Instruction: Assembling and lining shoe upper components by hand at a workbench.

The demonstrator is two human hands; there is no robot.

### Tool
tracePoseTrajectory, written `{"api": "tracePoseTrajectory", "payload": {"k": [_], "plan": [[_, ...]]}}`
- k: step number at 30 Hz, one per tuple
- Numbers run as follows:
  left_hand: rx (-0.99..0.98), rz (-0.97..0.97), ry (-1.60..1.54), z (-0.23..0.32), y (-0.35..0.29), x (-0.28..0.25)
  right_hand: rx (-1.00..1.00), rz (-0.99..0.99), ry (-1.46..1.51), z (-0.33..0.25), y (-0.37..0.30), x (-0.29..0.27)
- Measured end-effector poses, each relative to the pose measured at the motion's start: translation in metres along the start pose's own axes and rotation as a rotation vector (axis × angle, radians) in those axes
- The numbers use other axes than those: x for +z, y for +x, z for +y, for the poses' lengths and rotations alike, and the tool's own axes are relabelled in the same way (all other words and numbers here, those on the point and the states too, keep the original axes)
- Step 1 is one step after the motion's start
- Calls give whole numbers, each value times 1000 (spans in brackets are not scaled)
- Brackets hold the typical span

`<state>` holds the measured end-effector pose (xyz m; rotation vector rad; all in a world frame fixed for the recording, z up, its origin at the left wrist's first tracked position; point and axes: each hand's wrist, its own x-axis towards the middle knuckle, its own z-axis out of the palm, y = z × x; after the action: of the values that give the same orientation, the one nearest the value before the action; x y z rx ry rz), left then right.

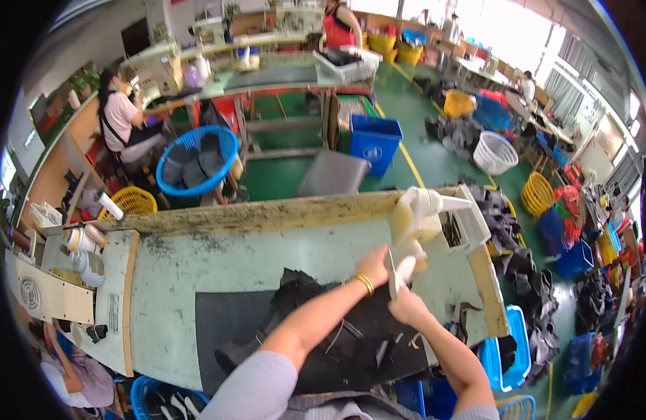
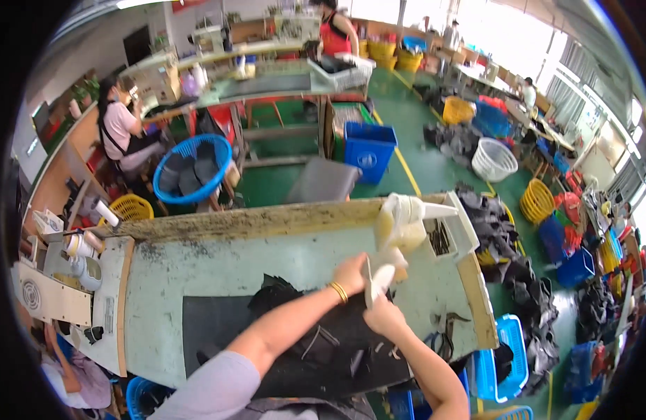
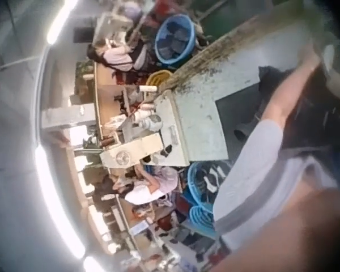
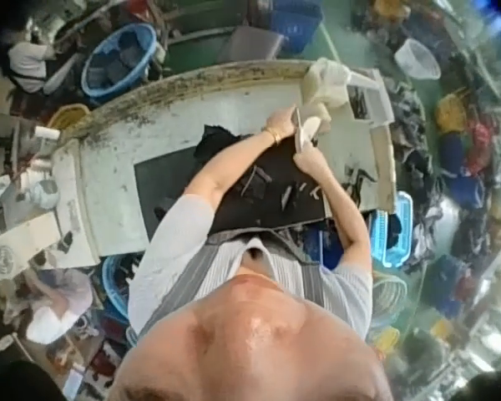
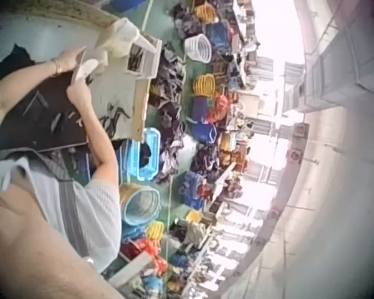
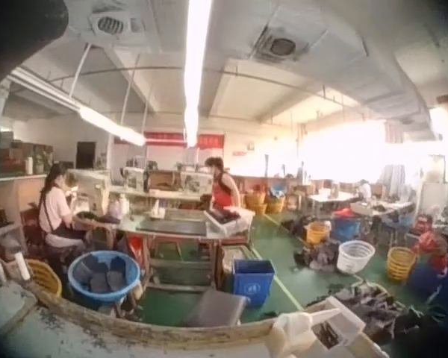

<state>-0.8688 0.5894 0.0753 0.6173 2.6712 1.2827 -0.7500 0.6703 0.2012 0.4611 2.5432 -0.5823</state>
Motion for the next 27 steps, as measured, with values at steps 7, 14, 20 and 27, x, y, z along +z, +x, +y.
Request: {"api": "tracePoseTrajectory", "payload": {"k": [7,14,20,27], "plan": [[473,10,39,74,-57,-5,-55,160,-44,75,-25,19],[441,323,-324,96,-97,-23,-287,395,-1,76,-79,-1],[199,445,-529,108,-143,-45,-352,319,-38,64,-111,-3],[332,385,-79,114,-172,-62,-310,311,-162,65,-103,13]]}}
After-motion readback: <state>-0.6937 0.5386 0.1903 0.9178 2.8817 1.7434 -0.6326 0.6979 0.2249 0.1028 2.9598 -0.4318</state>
